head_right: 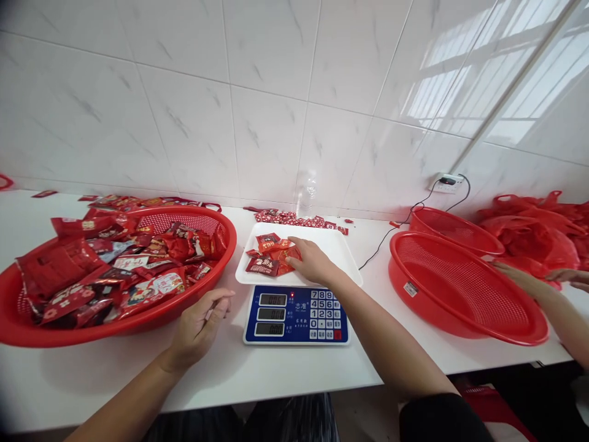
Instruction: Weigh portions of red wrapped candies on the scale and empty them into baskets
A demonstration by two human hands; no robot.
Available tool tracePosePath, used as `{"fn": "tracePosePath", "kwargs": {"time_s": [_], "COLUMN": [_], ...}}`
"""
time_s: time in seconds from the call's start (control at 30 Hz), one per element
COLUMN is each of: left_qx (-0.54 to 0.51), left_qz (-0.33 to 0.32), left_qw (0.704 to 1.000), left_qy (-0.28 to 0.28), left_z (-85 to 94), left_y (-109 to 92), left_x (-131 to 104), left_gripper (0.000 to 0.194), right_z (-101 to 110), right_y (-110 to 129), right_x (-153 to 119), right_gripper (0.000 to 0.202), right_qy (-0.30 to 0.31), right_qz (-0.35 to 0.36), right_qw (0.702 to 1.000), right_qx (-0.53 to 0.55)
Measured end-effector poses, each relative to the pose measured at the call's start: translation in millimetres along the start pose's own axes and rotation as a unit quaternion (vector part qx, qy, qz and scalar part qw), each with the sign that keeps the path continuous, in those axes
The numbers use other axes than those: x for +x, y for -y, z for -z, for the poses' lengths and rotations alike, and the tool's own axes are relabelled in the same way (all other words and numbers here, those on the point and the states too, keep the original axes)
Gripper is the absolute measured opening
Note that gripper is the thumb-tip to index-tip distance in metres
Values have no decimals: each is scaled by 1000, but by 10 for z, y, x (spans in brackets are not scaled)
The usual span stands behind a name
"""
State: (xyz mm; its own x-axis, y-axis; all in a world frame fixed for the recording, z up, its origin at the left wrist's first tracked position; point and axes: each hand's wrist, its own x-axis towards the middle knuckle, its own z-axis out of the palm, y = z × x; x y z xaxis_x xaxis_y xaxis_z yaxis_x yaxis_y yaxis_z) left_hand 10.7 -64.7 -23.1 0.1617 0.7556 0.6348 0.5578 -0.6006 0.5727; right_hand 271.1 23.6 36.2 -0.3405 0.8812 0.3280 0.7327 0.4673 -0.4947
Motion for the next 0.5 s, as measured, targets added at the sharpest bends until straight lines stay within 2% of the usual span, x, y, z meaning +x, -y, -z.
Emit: {"fn": "tracePosePath", "kwargs": {"time_s": [0.1, 0.2, 0.37, 0.5], "left_qx": [-5, -2, 5, 7], "left_qz": [8, 17, 11, 8], "left_qw": [1000, 1000, 1000, 999], "left_qy": [5, 14, 24, 31], "left_z": [5, 9, 5, 1], "left_y": [2, -3, -6, 4], "left_x": [13, 18, 17, 21], "left_gripper": [20, 22, 23, 24], "right_z": [-27, -53, -32, 127], "right_y": [-45, -63, -102, -217], "right_x": [93, 132, 55, -76], "right_gripper": [53, 52, 39, 36], "right_qy": [40, 42, 17, -30], "right_qz": [-36, -47, -59, -85], "right_qw": [999, 998, 998, 993], "right_qx": [-1, 2, 18, 80]}}
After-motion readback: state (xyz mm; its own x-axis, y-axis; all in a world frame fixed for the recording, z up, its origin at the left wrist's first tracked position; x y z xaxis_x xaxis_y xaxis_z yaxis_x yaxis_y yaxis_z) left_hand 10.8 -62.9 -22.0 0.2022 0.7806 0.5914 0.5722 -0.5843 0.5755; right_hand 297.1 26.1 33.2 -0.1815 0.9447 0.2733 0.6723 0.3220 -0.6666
